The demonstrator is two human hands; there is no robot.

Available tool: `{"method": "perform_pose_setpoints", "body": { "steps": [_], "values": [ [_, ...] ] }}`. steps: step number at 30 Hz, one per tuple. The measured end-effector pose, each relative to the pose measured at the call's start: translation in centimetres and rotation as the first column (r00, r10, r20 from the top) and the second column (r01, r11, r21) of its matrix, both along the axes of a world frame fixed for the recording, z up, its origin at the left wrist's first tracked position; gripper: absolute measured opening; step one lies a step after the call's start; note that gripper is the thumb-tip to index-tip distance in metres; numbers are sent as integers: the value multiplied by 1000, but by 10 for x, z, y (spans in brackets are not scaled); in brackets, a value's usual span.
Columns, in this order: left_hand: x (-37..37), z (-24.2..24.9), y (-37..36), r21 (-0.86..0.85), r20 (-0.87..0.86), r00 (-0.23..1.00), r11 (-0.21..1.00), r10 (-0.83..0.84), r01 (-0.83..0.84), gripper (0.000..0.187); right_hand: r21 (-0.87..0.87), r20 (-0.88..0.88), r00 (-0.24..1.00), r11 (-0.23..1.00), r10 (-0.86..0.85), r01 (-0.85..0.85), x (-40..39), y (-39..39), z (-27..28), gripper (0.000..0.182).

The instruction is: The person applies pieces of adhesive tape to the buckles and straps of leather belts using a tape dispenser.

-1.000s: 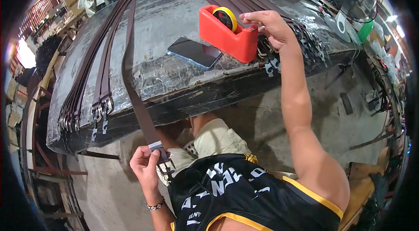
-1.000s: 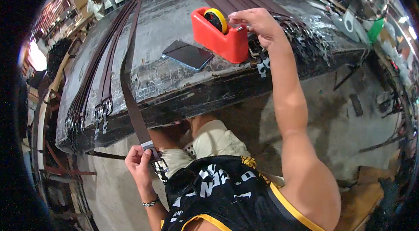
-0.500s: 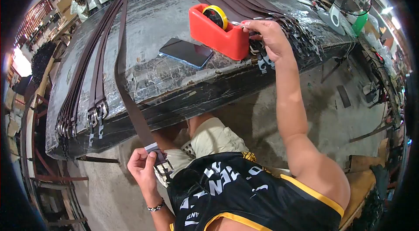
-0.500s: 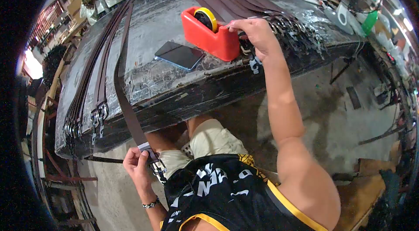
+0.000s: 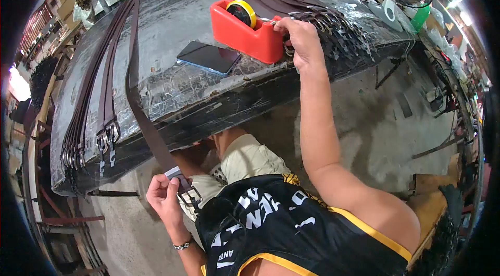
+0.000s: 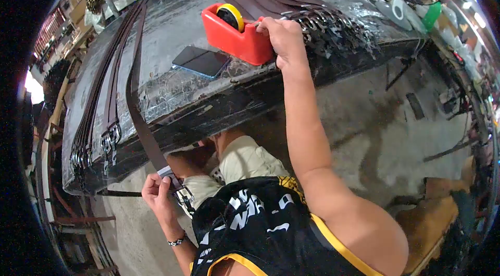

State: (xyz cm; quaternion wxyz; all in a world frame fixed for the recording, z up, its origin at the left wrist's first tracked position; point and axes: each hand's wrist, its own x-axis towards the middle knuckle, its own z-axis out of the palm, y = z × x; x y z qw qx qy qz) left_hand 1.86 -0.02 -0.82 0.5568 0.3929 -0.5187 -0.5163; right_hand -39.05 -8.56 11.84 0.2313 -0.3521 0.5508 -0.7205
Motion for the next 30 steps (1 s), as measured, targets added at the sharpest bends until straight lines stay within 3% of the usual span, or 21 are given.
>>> {"method": "perform_pose_setpoints", "body": {
  "steps": [10, 21, 29, 30],
  "values": [
    [-1, -5, -2, 15, 75, 996, 999, 47, -48, 7, -1, 15, 999, 999, -43, 43, 4, -4, -1, 21],
    [-4, -5, -2, -1, 34, 999, 1000, 21, -21, 7, 49, 3, 1000, 999, -9, 9, -5, -12, -7, 18],
    [-2, -4, -3, -6, 24, 1000, 1000, 14, -14, 8, -11, -2, 1000, 1000, 13, -13, -9, -13, -14, 18],
    [-4, 0, -1, 10, 14, 1000, 1000, 16, -16, 9, 47, 16, 1000, 999, 26, -26, -12, -13, -14, 18]
  ]
}}
